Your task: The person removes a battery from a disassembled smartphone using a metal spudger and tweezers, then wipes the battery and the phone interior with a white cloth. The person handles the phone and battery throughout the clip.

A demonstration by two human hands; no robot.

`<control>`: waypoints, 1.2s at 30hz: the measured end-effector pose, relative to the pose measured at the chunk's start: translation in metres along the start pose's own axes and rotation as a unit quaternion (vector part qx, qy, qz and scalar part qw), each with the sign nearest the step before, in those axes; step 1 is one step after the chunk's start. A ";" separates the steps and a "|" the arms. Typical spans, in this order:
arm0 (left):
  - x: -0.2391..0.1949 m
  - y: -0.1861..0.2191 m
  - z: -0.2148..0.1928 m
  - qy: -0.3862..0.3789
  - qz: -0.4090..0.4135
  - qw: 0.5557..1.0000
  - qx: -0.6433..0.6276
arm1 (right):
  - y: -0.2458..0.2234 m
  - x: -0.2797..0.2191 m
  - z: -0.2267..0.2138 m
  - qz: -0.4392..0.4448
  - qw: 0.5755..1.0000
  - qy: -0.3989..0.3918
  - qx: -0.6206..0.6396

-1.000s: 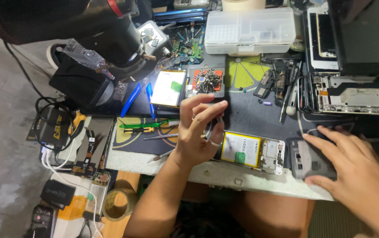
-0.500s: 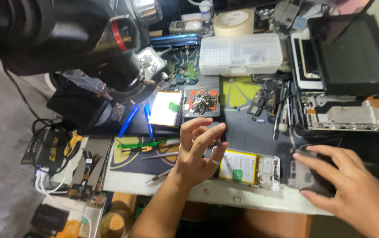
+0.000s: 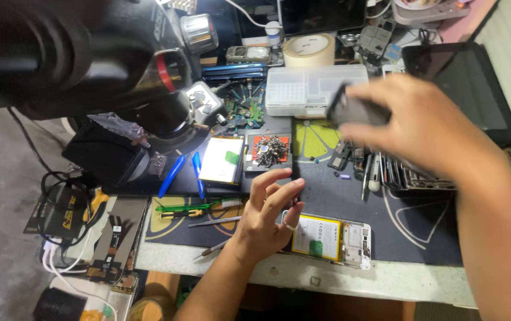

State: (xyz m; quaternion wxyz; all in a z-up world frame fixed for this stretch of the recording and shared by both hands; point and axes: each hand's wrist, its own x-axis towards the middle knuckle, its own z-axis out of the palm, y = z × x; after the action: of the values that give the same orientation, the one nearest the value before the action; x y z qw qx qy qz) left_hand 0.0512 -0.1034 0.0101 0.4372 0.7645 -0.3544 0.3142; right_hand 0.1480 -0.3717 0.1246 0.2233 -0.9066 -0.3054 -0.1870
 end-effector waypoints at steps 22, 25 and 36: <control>-0.002 -0.006 -0.005 0.018 -0.015 1.000 -0.014 | -0.048 0.009 0.048 0.106 0.965 0.005 0.240; -0.002 -0.003 -0.002 0.027 -0.031 0.999 0.005 | -0.074 -0.024 0.056 0.201 0.931 -0.051 0.299; 0.000 0.007 -0.006 0.020 -0.012 1.000 0.005 | -0.038 -0.041 0.098 0.024 0.956 -0.168 0.237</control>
State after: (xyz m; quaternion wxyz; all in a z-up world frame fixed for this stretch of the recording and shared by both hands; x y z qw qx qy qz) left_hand 0.0448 -0.1003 0.0157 0.4442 0.7643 -0.3351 0.3259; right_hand 0.1132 -0.3123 0.0349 0.3819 -0.8528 -0.3524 0.0515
